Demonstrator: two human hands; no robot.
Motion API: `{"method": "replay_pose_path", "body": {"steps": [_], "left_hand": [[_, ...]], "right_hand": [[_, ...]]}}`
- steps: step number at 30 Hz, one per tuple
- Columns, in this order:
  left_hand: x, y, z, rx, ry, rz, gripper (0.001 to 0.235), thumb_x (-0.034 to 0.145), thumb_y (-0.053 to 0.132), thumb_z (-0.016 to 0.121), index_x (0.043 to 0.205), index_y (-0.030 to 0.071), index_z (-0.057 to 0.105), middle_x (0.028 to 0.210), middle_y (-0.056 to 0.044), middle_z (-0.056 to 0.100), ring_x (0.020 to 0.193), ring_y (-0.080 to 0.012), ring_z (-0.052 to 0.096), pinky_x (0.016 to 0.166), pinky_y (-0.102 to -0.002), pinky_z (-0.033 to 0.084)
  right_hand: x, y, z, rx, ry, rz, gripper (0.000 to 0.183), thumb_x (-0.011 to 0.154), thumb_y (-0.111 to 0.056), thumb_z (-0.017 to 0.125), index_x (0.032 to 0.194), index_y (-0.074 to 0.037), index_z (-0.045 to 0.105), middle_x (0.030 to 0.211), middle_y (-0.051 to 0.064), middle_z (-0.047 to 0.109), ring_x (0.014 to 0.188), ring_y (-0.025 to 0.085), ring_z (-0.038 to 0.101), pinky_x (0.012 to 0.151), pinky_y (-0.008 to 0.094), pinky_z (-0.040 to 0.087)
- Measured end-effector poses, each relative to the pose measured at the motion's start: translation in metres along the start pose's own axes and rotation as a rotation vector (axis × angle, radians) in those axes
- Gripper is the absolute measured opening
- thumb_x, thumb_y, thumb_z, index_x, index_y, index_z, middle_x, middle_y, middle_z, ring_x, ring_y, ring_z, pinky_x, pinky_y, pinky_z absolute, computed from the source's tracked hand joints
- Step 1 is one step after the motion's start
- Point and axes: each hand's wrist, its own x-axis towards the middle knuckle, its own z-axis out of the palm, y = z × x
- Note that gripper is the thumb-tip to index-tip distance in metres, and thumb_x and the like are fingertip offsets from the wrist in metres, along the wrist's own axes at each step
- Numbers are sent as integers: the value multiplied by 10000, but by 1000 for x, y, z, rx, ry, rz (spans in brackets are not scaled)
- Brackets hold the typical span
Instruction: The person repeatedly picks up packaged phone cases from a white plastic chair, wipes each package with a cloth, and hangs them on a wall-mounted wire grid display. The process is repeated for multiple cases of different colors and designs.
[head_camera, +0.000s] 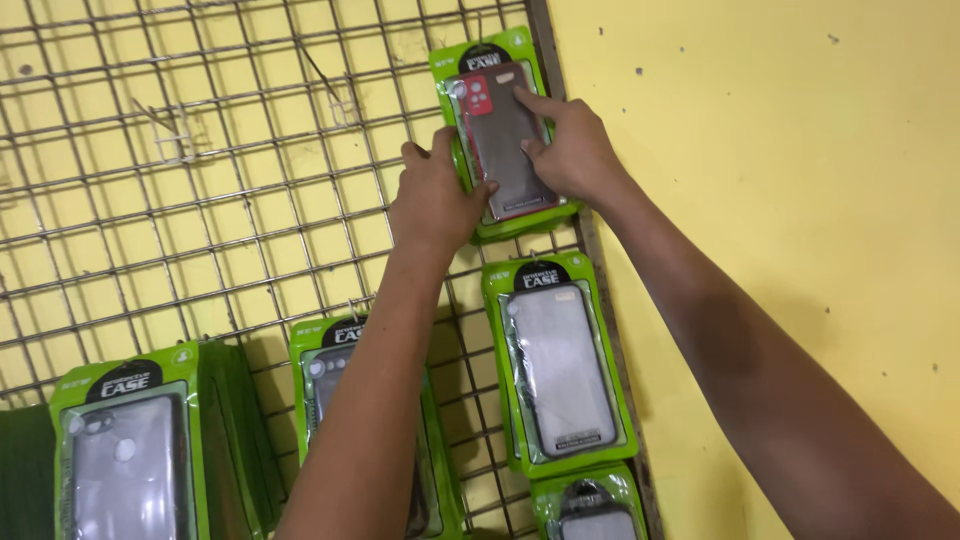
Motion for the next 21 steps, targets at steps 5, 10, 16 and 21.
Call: {"method": "replay_pose_path", "body": {"steps": [5,10,16,21], "left_hand": [[-12,12,3,-26,81,40,801,777,252,860,1420,68,421,1350,-249,414,1110,-434,608,813,-527,576],[-38,35,19,160,232,-41,732,745,112,808,1381,15,459,1334,-228,418,1147,-415,524,864,-500,520],[-83,67,7,171,287,-15,732,724,72,781,1384,-7,473,1292,-221,435,1181,-406,493,937,-498,457],[-182,113,23,-227,191,-18,691,820,173,806,1392,-20,469,1327,-271,418,1245,-467,467,955,-534,458]], "right_hand": [[-17,2,-12,-26,-50,19,585,889,-156,750,1449,-219,593,1159,248,684,1050,356,686,946,404,526],[-51,7,-16,57,-127,223,563,901,-161,699,1453,-203,595,981,203,747,878,278,740,826,375,575],[-109,22,-47,130,-80,191,512,919,-183,686,1426,-174,614,1100,149,705,964,242,742,840,350,588],[-225,76,-107,299,-246,387,447,947,-211,654,1392,-185,639,1192,75,709,1108,203,700,947,342,550]]}}
